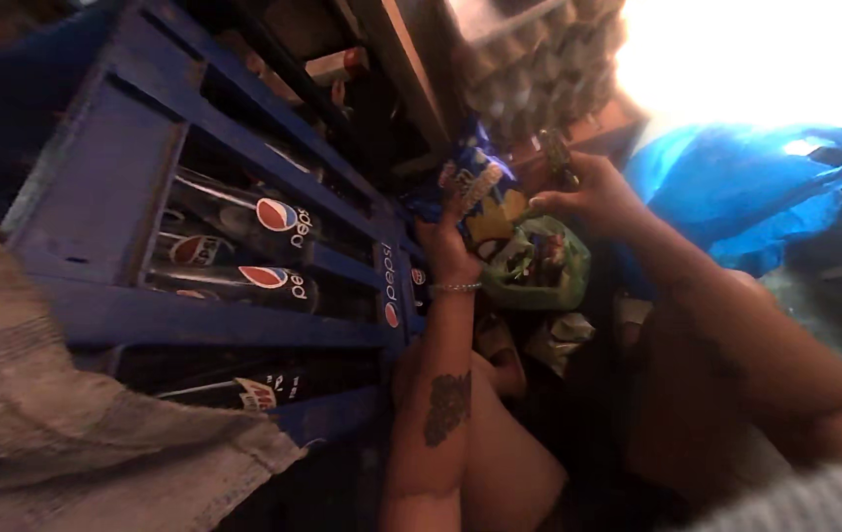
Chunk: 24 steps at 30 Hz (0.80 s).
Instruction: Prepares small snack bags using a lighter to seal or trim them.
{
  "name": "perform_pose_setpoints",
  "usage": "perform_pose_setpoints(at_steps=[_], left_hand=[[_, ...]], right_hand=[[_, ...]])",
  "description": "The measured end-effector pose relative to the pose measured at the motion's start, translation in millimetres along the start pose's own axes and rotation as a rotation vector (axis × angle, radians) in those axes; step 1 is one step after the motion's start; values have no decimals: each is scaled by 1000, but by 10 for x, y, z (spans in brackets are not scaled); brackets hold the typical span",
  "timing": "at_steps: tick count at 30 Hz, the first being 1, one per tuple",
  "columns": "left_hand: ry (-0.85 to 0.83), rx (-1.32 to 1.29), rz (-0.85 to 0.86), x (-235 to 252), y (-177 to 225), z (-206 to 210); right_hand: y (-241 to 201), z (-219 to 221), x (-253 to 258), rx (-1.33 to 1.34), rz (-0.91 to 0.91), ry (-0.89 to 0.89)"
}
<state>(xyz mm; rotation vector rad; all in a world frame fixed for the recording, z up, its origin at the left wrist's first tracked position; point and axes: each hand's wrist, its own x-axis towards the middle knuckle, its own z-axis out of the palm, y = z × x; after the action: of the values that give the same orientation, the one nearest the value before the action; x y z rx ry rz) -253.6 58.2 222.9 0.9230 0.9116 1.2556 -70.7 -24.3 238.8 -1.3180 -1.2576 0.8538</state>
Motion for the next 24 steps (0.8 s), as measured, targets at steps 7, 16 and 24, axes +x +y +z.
perform_pose_setpoints(at_steps=[7,16,24], left_hand=[[15,-92,-16,-47,-39,25],[-79,-12,-142,-1,42,2],[-107,-44,-294,75,35,-58]], right_hand=[[5,120,-38,-45,106,-61],[-53,90,-32,-74,77,-116],[-138,7,-18,-69,133,-194]])
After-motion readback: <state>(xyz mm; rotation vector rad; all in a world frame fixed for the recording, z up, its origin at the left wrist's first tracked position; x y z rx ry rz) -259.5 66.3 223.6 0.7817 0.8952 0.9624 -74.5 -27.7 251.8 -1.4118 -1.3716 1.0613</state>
